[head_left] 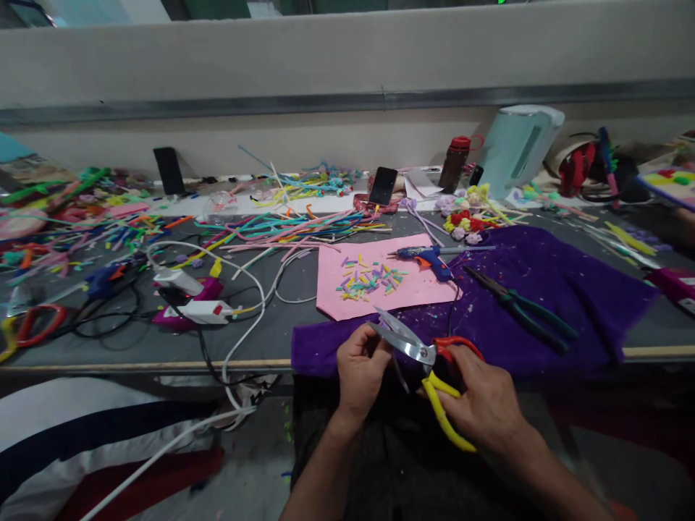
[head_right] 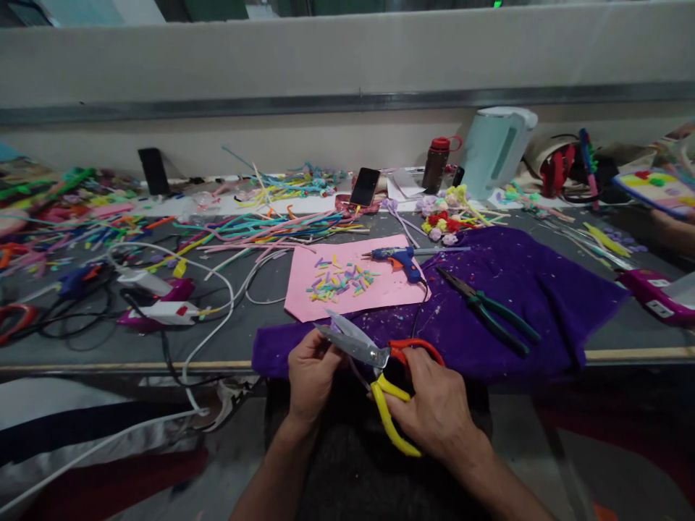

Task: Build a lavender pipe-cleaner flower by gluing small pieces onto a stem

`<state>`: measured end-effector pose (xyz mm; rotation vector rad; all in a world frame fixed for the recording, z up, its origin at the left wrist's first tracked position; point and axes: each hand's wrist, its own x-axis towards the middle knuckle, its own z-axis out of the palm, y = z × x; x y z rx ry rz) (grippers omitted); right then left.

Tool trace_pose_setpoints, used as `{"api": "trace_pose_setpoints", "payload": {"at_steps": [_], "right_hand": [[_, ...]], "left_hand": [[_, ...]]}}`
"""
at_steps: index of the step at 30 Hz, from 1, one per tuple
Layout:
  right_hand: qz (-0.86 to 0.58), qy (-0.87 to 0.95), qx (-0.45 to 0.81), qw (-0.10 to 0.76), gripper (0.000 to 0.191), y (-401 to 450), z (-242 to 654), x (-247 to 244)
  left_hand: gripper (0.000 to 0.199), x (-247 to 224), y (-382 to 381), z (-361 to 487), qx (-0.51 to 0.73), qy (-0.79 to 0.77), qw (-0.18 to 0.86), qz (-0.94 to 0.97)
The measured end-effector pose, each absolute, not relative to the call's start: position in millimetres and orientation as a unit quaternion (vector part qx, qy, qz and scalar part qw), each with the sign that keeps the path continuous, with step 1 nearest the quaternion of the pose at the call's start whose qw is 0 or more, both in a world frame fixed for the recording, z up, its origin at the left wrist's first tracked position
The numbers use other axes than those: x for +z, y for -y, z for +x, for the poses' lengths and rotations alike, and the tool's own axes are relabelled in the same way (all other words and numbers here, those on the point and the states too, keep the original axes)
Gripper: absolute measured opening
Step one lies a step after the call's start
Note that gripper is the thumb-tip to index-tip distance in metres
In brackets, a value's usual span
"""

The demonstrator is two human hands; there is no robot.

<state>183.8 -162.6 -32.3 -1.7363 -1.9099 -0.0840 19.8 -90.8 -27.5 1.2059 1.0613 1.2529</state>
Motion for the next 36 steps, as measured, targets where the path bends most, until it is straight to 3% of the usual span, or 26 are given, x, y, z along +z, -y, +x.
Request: {"api": "trace_pose_setpoints", "payload": {"at_steps": [27, 32, 36], "right_hand": [[-0.623, 0.728, -0.041, 0.282, 0.041, 166, 196, -37], [-0.625, 0.720, -0.001, 0.302, 0.035, 166, 198, -37], [-0.650, 0.680, 0.115, 0.319, 0.037, 168, 198, -30]], "left_hand": [[0.011, -25, 92, 22, 0.514, -0.447, 0.500, 0.535], [0.011, -24, 91, 22, 0.513, -0.447, 0.511, 0.525], [0.010, -23, 88, 20, 0.533, -0.426, 0.553, 0.478]]}}
